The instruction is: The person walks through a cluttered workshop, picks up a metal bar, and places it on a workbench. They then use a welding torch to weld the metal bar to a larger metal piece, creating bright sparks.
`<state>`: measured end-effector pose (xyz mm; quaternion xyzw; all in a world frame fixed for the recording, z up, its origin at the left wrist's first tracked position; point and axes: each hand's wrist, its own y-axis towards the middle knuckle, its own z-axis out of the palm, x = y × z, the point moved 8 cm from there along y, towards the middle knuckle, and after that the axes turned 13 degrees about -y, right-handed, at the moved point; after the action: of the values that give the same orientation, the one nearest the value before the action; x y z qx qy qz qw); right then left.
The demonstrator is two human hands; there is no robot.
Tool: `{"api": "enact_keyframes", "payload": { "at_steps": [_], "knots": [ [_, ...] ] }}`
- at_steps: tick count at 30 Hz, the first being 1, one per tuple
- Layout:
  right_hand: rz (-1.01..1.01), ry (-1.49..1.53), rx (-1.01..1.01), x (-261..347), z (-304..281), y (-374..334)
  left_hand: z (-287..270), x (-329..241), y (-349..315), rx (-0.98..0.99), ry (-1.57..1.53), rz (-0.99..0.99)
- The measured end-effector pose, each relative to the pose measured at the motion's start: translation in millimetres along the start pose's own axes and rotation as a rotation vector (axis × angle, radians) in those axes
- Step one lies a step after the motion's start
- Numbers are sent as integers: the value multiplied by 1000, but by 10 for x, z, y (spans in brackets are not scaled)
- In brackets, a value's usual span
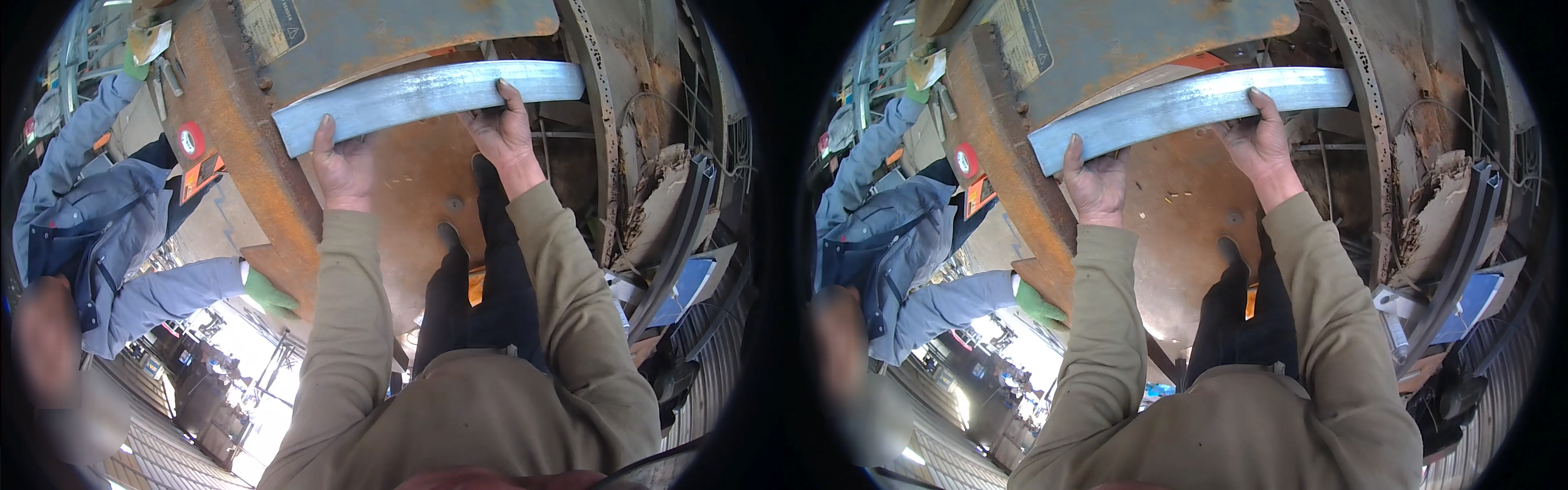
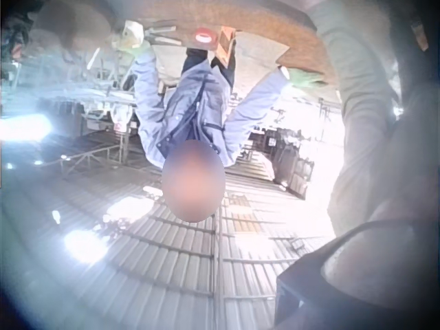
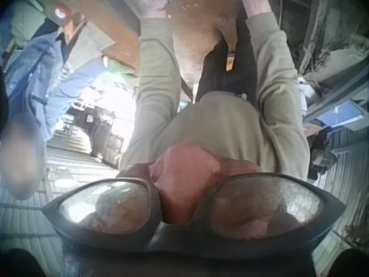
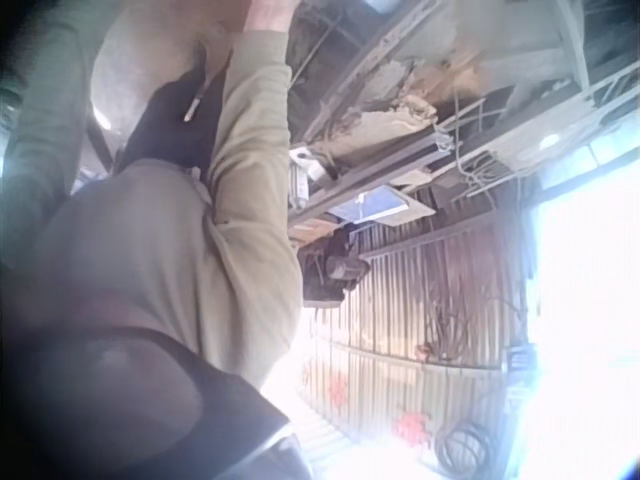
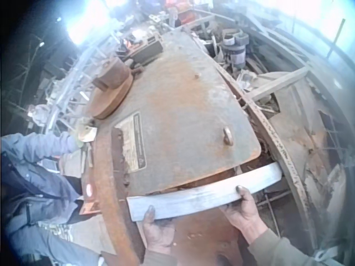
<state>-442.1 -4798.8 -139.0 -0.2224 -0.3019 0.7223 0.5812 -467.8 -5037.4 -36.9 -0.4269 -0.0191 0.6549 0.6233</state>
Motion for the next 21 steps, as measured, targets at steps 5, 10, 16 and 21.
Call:
{"api": "enact_keyframes", "payload": {
  "at_steps": [5,10,16,21],
  "knots": [
    [26,-32,43,26,66,84,42,27,-18,-15,-54,4],
    [50,-31,83,43,153,115,87,26,-13,-21,-67,36],
    [47,-65,33,43,94,91,90,21,-25,-36,-47,28],
    [72,-80,41,50,105,86,52,23,1,-29,-55,27]
  ]
}}
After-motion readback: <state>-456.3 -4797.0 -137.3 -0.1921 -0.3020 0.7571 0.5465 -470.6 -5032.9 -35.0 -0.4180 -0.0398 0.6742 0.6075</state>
